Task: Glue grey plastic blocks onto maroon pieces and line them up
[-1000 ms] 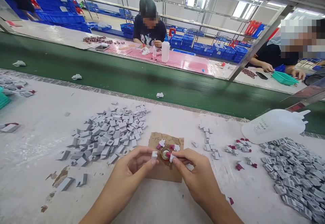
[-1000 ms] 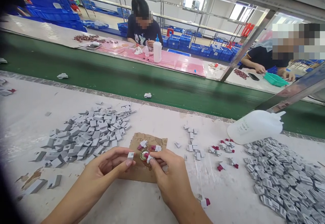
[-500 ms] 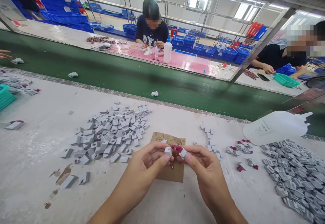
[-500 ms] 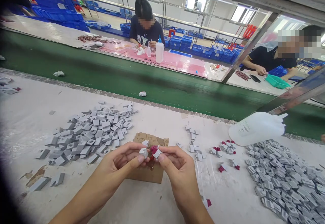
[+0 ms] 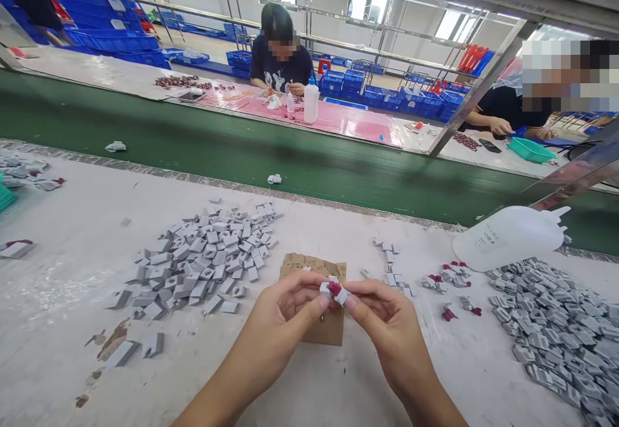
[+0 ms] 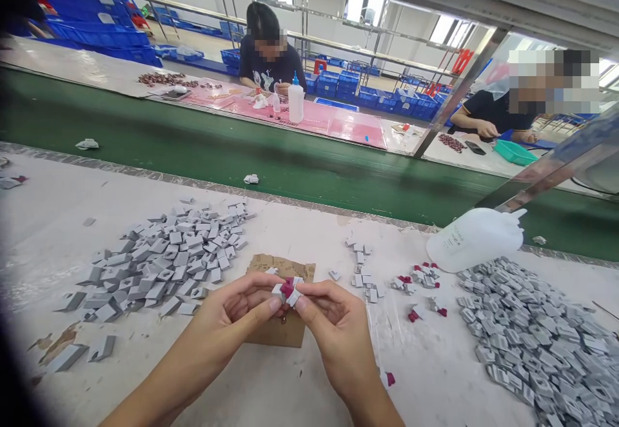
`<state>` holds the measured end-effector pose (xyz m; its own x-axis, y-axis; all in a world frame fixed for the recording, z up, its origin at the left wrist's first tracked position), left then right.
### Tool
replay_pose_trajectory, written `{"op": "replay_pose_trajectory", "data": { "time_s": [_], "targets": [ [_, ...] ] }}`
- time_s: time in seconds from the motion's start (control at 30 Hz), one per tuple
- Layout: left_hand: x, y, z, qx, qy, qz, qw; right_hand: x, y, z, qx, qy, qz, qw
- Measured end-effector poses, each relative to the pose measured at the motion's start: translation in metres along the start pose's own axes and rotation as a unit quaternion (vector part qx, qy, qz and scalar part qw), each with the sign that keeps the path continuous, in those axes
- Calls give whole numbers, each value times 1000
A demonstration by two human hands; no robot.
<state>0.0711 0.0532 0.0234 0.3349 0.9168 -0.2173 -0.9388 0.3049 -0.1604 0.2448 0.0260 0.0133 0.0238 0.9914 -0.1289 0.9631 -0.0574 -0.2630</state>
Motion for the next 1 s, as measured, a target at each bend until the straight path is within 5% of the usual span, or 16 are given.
{"op": "replay_pose_trajectory", "data": {
  "time_s": [0.4, 0.53, 0.73, 0.87, 1.0],
  "targets": [
    [-14, -6, 7, 105, -27, -75, 991, -18, 7, -12, -60, 17, -48, 997],
    [1, -10, 18, 198, -54, -91, 975, -14, 17, -12, -131, 25, -32, 990],
    [90, 5, 48, 366, -88, 5, 927, 38, 64, -29, -424, 96, 130, 891],
    [160, 8, 52, 399, -59, 49, 914, 81, 75, -32, -509, 103, 130, 844],
    [206, -2, 39, 396, -30, 67, 915, 104, 72, -26, -559, 99, 108, 816]
  ]
}}
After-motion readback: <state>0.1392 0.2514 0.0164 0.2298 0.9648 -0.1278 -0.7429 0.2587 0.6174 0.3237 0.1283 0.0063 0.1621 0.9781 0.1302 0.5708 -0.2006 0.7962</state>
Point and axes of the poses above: each hand's wrist, its own x-axis towards the middle knuckle, its own y-axis out of the back of the hand, z = x × y, the point moved 4 cm from there along x, towards the middle knuckle, and after that the axes turned 1 degree about x, right-handed, at the moved point
